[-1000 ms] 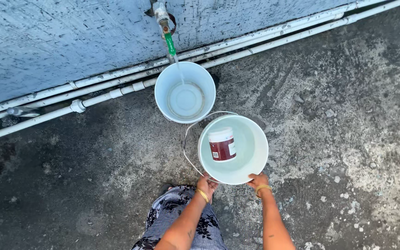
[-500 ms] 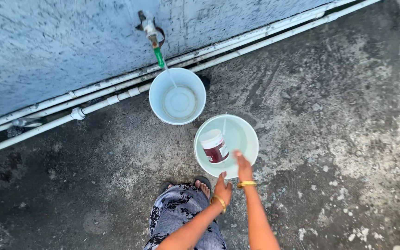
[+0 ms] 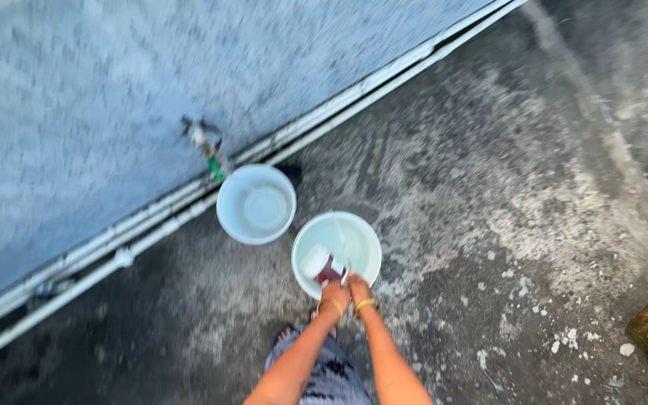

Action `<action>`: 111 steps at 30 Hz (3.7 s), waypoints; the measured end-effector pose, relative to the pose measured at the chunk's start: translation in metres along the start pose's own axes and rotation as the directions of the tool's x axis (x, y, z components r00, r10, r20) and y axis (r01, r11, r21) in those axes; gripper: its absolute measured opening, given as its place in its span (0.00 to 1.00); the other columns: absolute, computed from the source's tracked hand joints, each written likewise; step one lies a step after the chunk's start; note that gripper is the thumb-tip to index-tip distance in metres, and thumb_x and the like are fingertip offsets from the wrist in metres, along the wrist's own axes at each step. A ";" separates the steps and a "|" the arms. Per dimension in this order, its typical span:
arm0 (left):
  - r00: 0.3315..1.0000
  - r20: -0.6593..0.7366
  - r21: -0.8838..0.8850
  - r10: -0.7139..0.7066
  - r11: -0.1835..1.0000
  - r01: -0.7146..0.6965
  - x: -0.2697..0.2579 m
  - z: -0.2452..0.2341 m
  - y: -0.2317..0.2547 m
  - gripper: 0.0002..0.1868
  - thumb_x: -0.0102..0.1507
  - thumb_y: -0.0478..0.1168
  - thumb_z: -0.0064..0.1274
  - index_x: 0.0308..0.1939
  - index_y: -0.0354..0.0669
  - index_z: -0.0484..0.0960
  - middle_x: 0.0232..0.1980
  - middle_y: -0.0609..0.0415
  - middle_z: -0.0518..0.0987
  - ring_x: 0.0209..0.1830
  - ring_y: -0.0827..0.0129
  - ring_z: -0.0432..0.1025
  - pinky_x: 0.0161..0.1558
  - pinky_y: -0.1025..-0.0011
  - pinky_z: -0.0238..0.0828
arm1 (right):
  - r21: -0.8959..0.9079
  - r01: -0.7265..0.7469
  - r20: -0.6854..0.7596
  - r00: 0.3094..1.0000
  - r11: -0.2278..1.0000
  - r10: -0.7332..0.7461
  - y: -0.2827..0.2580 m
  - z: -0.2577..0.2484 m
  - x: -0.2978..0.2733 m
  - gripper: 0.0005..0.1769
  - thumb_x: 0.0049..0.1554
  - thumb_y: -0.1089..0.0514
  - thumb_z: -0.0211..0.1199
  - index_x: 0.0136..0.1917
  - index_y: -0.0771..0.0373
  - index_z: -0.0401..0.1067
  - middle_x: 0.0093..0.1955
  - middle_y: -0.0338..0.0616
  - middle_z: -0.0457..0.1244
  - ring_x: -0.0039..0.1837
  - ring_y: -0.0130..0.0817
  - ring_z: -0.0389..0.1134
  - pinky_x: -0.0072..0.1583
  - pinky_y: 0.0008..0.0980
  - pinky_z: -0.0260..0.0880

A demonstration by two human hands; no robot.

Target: The person fills a container with water from a tap, carries it across a rooftop garden, and pours the water into potted plants.

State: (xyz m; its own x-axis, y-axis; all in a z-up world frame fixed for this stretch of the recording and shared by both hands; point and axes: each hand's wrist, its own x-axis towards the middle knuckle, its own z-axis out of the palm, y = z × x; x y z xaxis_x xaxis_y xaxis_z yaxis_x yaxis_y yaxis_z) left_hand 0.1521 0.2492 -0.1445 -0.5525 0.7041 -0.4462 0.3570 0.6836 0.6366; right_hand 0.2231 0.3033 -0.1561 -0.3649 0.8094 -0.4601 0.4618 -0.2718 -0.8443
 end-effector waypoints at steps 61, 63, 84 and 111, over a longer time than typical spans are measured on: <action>-0.175 0.868 -0.337 0.465 0.291 -0.896 -0.841 0.380 0.087 0.04 0.44 0.34 0.57 0.19 0.37 0.81 0.18 0.46 0.75 0.17 0.68 0.71 0.23 0.70 0.66 | 0.750 -0.042 -0.599 0.380 0.661 0.704 0.373 -0.296 -0.995 0.14 0.53 0.47 0.61 0.37 0.54 0.84 0.35 0.38 0.71 0.36 0.29 0.70 0.44 0.33 0.69; -0.201 0.890 -0.332 0.409 0.281 -0.900 -0.886 0.417 0.096 0.08 0.45 0.35 0.61 0.17 0.35 0.79 0.16 0.45 0.73 0.15 0.65 0.69 0.22 0.68 0.63 | 0.716 0.039 -0.680 0.260 0.697 0.685 0.392 -0.319 -1.032 0.15 0.52 0.46 0.61 0.36 0.54 0.84 0.32 0.41 0.71 0.34 0.30 0.70 0.41 0.34 0.68; -0.622 0.752 -0.659 0.219 0.203 -0.724 -1.307 0.804 0.142 0.11 0.45 0.34 0.63 0.15 0.35 0.75 0.16 0.44 0.68 0.14 0.62 0.63 0.21 0.65 0.58 | 0.894 0.217 -0.326 -0.287 0.393 0.901 0.617 -0.581 -1.304 0.28 0.57 0.37 0.63 0.29 0.61 0.82 0.17 0.36 0.48 0.25 0.23 0.48 0.30 0.35 0.46; -0.655 0.746 -0.638 -0.121 0.149 -0.755 -1.710 1.353 0.015 0.07 0.40 0.36 0.62 0.13 0.36 0.79 0.14 0.42 0.71 0.11 0.62 0.66 0.19 0.64 0.59 | 0.920 0.323 -0.117 -0.314 0.222 0.942 1.148 -0.820 -1.592 0.28 0.56 0.35 0.64 0.30 0.58 0.85 0.16 0.37 0.52 0.24 0.26 0.49 0.32 0.33 0.51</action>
State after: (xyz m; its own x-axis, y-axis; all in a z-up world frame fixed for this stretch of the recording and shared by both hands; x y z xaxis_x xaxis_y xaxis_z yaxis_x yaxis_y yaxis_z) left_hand 2.1212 -0.6837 -0.2234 0.8808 -0.3996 -0.2542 -0.0104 -0.5529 0.8332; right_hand 1.9976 -0.8700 -0.1681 0.6441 -0.4497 -0.6188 -0.7593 -0.2780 -0.5883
